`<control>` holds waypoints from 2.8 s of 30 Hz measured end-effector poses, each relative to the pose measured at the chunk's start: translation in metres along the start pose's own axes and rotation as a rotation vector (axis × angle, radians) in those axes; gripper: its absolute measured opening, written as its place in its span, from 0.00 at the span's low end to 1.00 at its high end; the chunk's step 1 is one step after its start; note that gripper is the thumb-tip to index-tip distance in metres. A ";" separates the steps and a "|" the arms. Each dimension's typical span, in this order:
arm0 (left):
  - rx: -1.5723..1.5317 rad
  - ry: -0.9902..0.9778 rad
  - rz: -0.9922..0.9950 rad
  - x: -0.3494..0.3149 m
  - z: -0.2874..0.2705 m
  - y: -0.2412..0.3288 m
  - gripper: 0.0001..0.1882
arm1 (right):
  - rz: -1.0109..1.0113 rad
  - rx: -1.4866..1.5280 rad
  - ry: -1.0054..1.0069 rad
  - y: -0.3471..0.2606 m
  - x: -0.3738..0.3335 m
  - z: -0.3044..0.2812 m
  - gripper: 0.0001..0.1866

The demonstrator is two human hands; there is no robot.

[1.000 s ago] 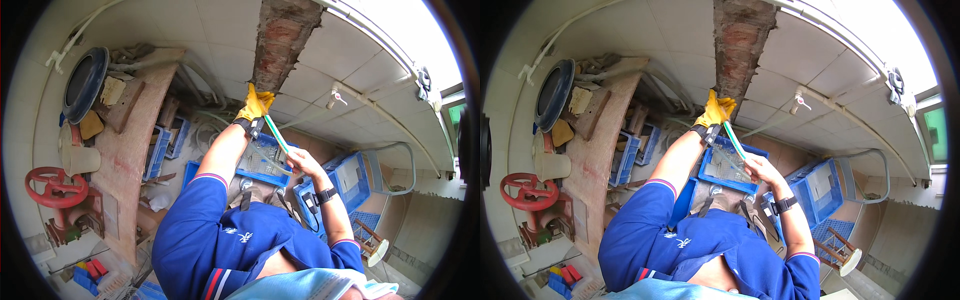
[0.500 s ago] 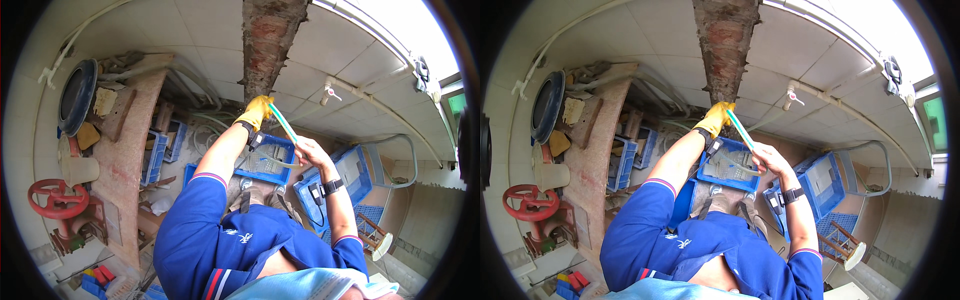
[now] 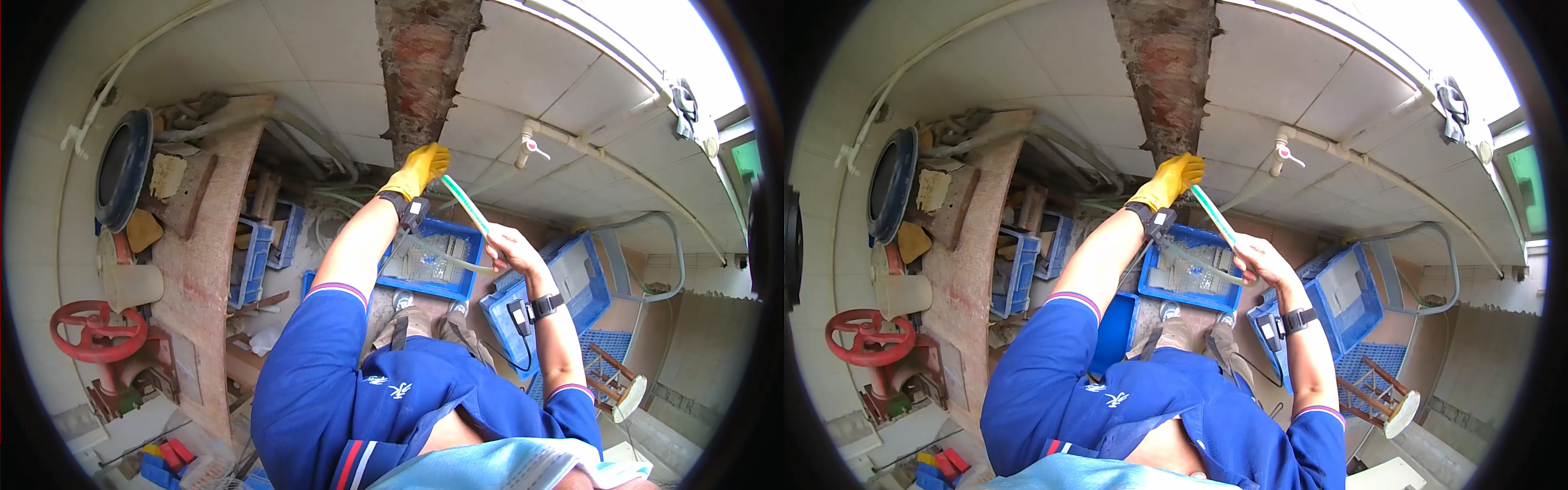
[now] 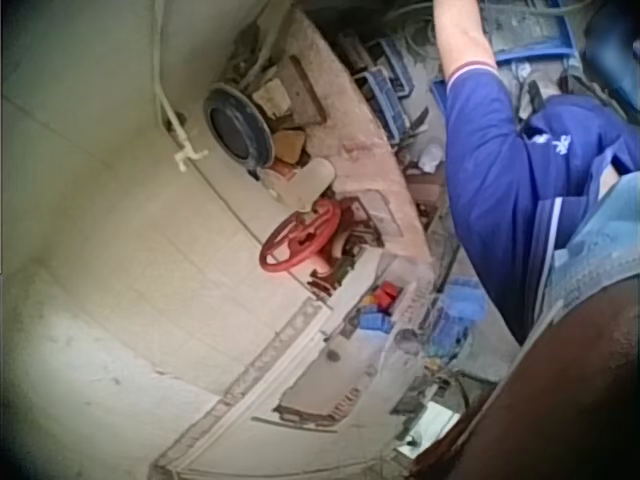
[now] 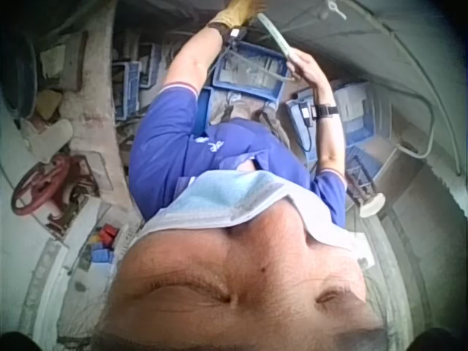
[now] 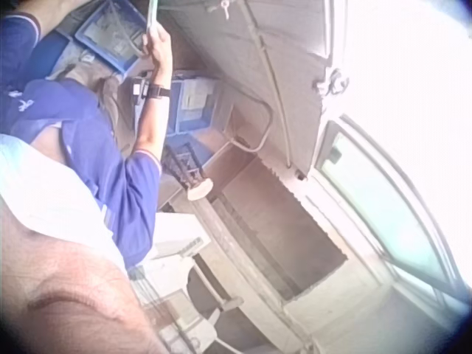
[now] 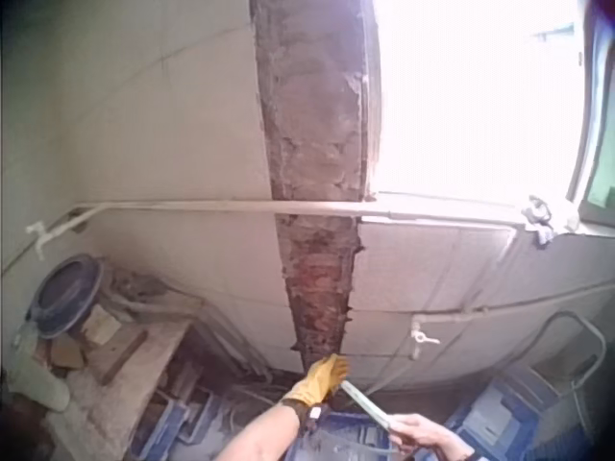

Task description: Washing and sorting plastic grid components in blue bins.

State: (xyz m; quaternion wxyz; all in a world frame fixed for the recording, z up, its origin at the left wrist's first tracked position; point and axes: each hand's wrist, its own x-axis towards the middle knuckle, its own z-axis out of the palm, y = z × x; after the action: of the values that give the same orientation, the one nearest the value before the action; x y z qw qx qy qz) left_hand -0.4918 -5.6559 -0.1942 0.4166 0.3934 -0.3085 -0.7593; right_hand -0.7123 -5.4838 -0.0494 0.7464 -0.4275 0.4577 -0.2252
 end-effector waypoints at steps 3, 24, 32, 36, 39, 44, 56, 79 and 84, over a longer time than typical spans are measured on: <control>-0.479 -0.086 -0.036 -0.001 0.006 -0.011 0.27 | -0.016 0.013 0.045 0.004 0.003 0.001 0.21; -0.328 0.071 -0.150 -0.013 0.031 -0.029 0.26 | -0.055 0.362 0.088 0.051 -0.002 0.005 0.22; -0.048 0.200 -0.242 -0.055 -0.006 -0.046 0.22 | 0.030 1.031 0.329 0.158 -0.004 -0.001 0.19; 0.036 0.190 -0.304 -0.086 -0.007 -0.069 0.21 | 0.076 1.189 0.424 0.196 0.004 -0.001 0.17; 0.010 0.207 -0.367 -0.106 -0.009 -0.095 0.19 | 0.114 1.201 0.484 0.206 0.010 0.001 0.16; -0.082 0.215 -0.513 -0.129 -0.003 -0.140 0.22 | 0.179 1.148 0.574 0.219 0.016 0.004 0.15; -0.303 0.329 -0.491 -0.121 0.015 -0.190 0.34 | 0.207 0.930 0.337 0.191 0.016 0.034 0.18; -0.378 0.462 -0.413 -0.042 0.034 -0.227 0.28 | 0.231 0.852 0.197 0.177 -0.026 -0.020 0.20; -0.607 0.306 -0.432 -0.053 0.043 -0.237 0.34 | 0.216 0.863 0.222 0.180 -0.021 -0.024 0.19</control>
State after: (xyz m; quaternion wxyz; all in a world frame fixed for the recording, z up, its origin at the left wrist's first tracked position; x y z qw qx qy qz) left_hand -0.6025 -5.4938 -0.3439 0.3859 0.4167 0.0851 -0.8187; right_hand -0.7530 -5.3828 -0.1965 0.8219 -0.0009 0.4410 -0.3606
